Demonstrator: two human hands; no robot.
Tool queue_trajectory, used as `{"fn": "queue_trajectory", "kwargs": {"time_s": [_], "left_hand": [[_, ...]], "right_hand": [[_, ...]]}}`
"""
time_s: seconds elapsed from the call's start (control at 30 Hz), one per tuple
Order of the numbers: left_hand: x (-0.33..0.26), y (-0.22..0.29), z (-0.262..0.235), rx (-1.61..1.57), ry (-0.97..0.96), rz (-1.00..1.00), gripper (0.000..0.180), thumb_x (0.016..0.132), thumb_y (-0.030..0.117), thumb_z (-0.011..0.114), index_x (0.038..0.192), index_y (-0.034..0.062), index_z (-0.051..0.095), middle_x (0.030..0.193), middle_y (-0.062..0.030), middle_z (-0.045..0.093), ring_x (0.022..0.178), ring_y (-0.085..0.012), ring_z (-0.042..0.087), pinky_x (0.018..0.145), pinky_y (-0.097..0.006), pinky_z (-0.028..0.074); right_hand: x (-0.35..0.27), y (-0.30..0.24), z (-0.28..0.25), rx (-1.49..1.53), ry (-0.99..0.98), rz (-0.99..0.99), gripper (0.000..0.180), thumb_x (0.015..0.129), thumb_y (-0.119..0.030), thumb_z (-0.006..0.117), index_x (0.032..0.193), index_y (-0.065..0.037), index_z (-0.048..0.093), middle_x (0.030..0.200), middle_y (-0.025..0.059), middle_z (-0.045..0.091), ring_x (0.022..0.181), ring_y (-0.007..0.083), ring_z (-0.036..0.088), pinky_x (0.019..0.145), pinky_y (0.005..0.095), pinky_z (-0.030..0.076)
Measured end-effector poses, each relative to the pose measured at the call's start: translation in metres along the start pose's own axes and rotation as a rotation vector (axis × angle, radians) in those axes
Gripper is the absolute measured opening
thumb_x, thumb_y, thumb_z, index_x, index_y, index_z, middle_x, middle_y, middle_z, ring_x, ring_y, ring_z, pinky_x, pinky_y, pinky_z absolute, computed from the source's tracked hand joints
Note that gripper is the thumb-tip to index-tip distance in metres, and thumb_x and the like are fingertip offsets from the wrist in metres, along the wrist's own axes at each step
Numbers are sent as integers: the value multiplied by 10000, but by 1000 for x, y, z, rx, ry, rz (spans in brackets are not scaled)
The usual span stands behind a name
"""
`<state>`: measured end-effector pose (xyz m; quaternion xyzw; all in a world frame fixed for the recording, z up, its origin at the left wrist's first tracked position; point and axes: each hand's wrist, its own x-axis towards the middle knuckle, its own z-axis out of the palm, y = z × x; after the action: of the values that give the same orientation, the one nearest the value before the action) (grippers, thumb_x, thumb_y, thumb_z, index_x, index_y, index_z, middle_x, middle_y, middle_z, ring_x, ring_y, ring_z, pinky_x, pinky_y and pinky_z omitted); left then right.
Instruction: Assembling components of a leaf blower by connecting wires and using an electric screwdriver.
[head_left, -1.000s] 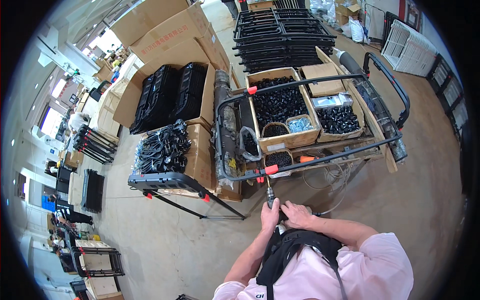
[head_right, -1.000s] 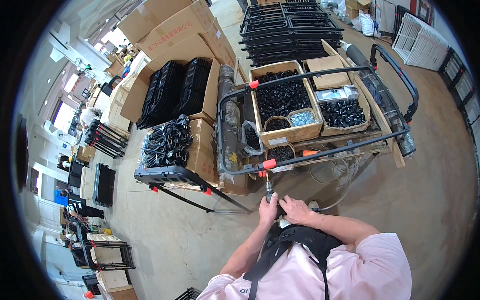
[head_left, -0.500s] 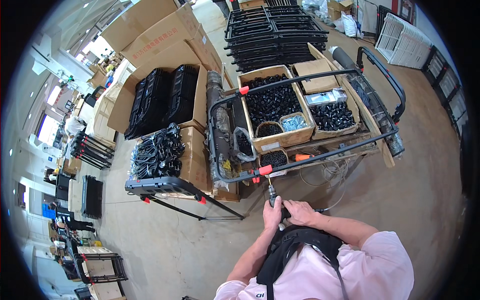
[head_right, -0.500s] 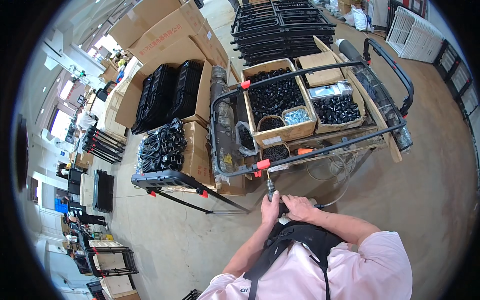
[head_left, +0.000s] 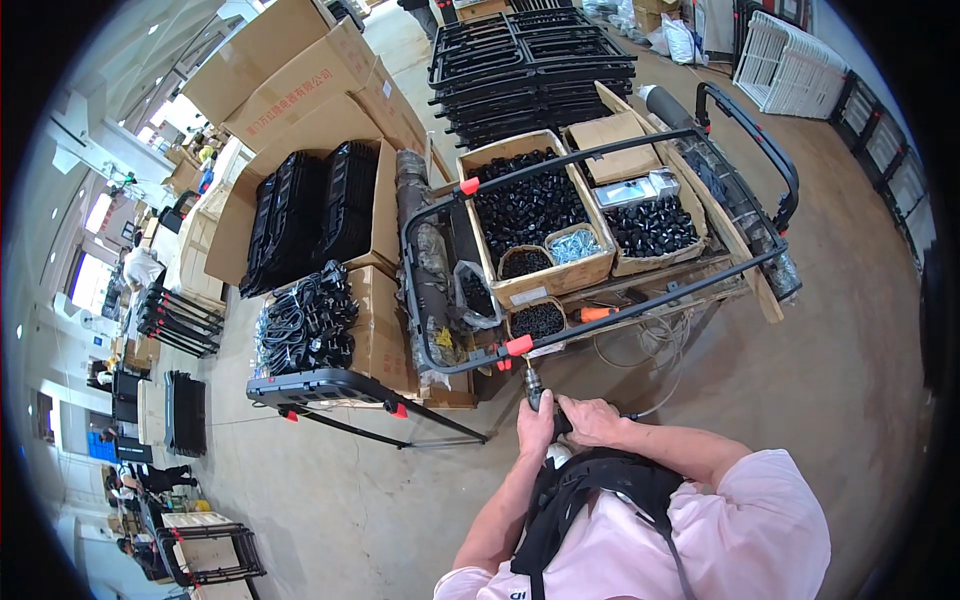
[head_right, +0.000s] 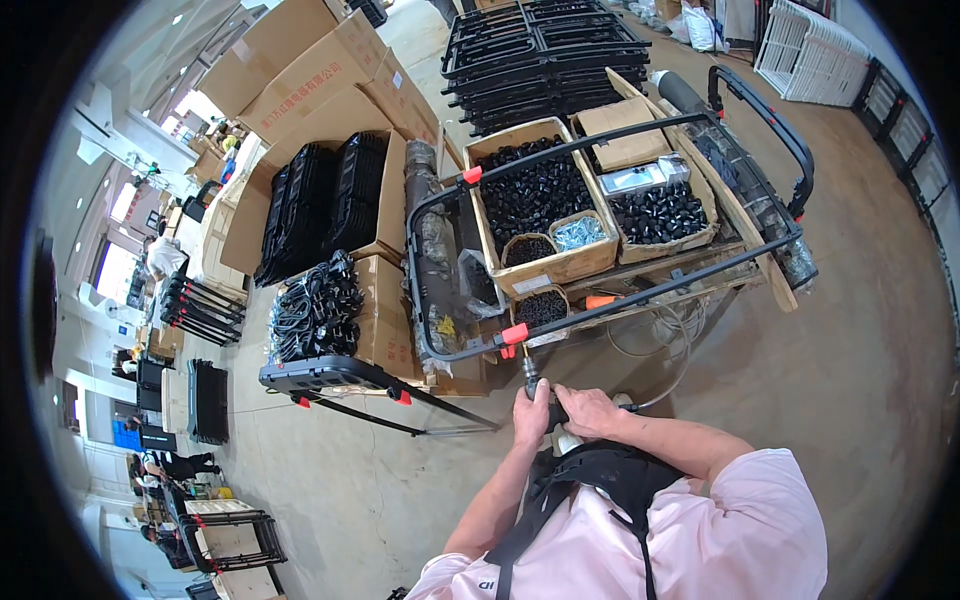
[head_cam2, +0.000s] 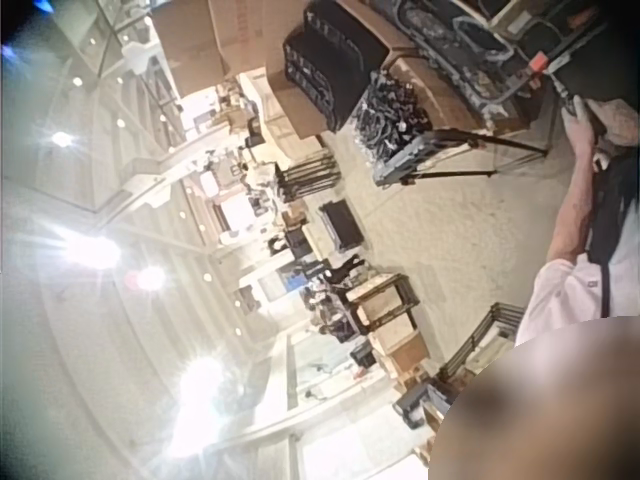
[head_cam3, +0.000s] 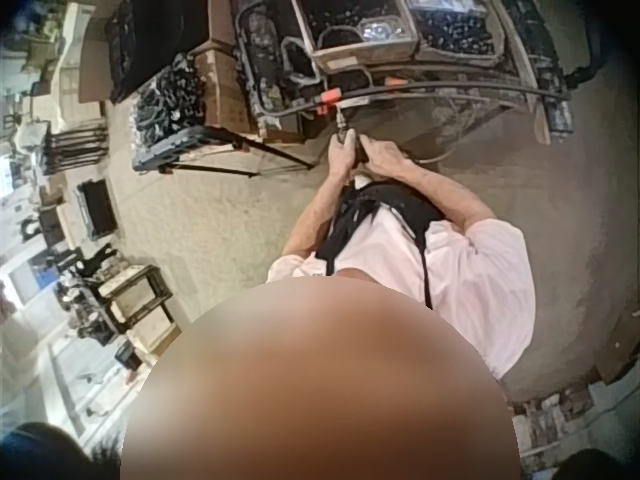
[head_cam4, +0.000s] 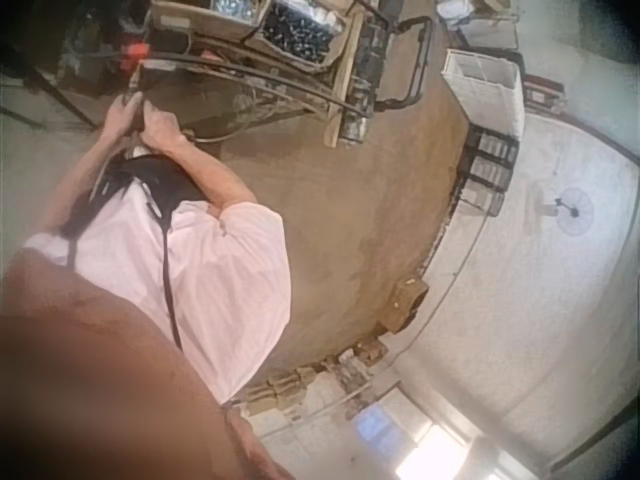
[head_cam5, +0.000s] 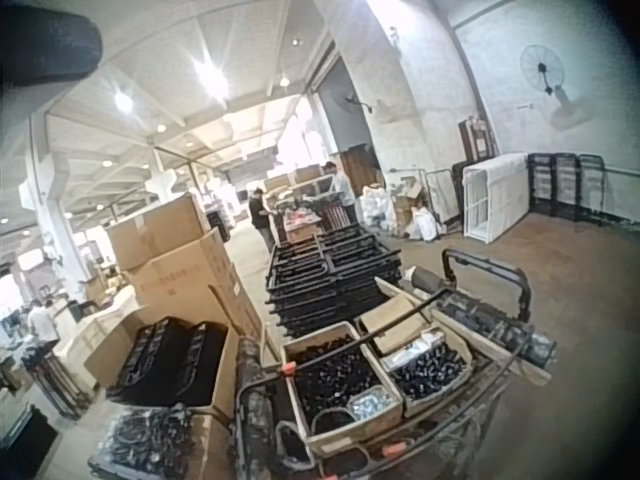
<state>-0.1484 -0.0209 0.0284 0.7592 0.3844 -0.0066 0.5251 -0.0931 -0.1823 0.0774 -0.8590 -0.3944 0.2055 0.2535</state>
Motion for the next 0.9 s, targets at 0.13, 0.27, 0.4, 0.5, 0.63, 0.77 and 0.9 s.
{"fn": "queue_trajectory", "kwargs": {"time_s": [0.13,0.27,0.4,0.5,0.63,0.77,0.9], "left_hand": [[1,9,-1,14,-17,-20,540,991,506,686,1073,-27,644,964,-201,714,892,-285,681,824,-452,533],[6,9,-1,41,-25,-26,634,975,575,649,1116,-42,651,1052,-290,720,1031,-430,711,912,-504,529],[10,9,-1,16,-44,-29,633,976,578,648,1132,-36,652,1060,-277,725,1040,-418,715,913,-498,531],[13,7,0,-4,-46,-30,632,976,580,651,1139,-31,654,1059,-268,729,1036,-410,717,910,-494,533],[17,5,1,-21,-44,-20,627,976,576,659,1139,-29,655,1043,-254,733,1014,-396,720,894,-488,537],[16,12,0,-41,-52,-6,621,978,569,661,1138,-31,654,1032,-247,734,1003,-389,722,885,-484,539],[14,14,0,-15,-41,-9,620,979,565,661,1146,-32,652,1054,-250,734,1008,-386,722,891,-484,539]], "right_hand": [[3,4,1,0,9,-5,642,756,-224,820,1239,41,490,1017,276,722,974,442,722,829,512,592],[7,7,2,13,5,-9,689,761,-232,822,1290,47,480,1031,282,725,977,441,724,831,512,595],[9,8,0,22,1,2,744,757,-249,834,1330,44,462,1043,282,726,979,442,724,842,512,594],[11,6,-2,16,3,4,758,755,-261,844,1332,42,458,1040,277,729,975,440,725,845,513,593],[14,5,-3,23,-36,42,796,760,-273,845,1379,42,457,1112,276,713,1027,446,708,885,521,575],[16,9,0,-13,-28,-11,665,765,-256,841,1282,11,519,1145,244,670,1068,438,681,893,526,567],[13,6,3,-34,11,-81,516,770,-226,830,1155,-15,560,1141,211,590,1101,418,655,903,523,567]]}}
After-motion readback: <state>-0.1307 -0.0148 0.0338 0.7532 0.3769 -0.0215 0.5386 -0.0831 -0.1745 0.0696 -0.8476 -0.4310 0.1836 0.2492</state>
